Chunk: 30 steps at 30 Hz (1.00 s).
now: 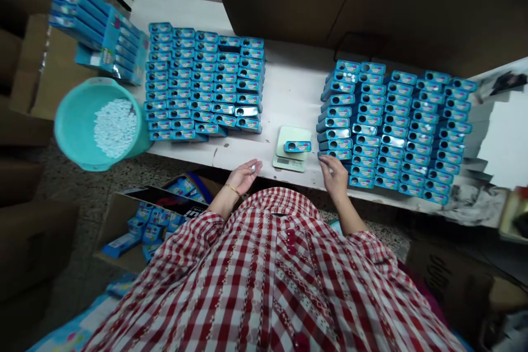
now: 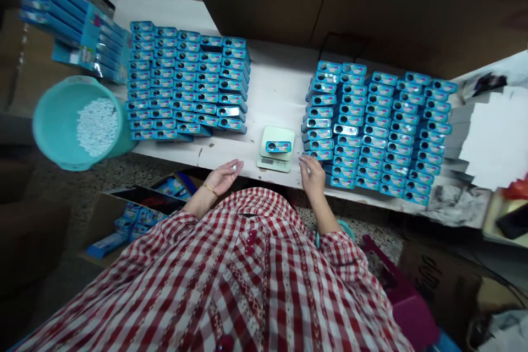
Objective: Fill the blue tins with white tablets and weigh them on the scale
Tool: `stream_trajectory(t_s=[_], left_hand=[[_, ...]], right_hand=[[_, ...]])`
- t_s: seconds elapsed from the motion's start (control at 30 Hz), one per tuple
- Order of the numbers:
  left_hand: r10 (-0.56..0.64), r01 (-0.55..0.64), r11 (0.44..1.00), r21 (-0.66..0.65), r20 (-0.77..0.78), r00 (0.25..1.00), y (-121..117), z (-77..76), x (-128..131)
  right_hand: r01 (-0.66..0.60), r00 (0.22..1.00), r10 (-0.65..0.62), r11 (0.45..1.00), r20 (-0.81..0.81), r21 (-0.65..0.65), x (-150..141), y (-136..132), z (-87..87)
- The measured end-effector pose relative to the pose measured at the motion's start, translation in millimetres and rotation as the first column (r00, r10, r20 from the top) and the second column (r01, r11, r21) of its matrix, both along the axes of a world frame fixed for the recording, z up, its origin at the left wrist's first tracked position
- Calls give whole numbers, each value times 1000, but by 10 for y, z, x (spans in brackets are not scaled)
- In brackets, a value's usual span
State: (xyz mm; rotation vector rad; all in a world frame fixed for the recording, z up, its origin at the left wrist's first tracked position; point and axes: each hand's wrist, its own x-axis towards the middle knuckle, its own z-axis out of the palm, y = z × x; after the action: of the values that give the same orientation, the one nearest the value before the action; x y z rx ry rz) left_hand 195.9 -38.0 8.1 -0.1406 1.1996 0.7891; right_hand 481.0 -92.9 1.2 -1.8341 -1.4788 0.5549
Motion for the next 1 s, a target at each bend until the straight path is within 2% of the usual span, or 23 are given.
stream_trajectory(t_s=[0.2,0.33,0.43,0.5,0.57,0.63,0.7,0.8,0.87,0.9,0.93,1.0], left_hand=[[-18,17,1000,-5,-91,996,53,-27,-13],[-11,10,1000,-6,-105,994,55,-8,-47],[-31,33,999,28,-78,996,52,60,-17],[-62,71,994,83,-108,992,61,129,48],[-104,140,976,169,-203,974,88,214,155],[-174,261,928,265,-310,935,144,307,303],[-258,404,840,361,-390,884,229,395,480],[-322,554,691,464,-488,811,386,474,750],[-363,692,563,452,-617,699,480,471,894],[-379,785,463,413,-708,596,518,453,947],[-376,876,333,348,-803,462,549,428,987],[-274,987,47,155,-948,162,594,367,1032]], right_hand=[[19,1000,-19,1000,-19,-18,-2,22,-3],[-48,999,49,998,16,-42,-20,134,1],[-129,990,132,989,39,-70,-48,280,-37],[-178,982,182,980,41,-86,-73,382,-63],[-195,979,199,977,36,-82,-97,461,-73],[-186,982,188,981,36,-52,-110,500,-65],[-169,985,169,986,44,-9,-105,490,-46],[-154,986,152,988,63,18,-61,394,-19],[-145,987,144,989,68,11,-15,295,-10],[-139,988,138,990,67,7,9,242,-7],[-130,989,129,991,65,6,32,189,-5],[-110,992,109,994,62,11,74,93,-2]])
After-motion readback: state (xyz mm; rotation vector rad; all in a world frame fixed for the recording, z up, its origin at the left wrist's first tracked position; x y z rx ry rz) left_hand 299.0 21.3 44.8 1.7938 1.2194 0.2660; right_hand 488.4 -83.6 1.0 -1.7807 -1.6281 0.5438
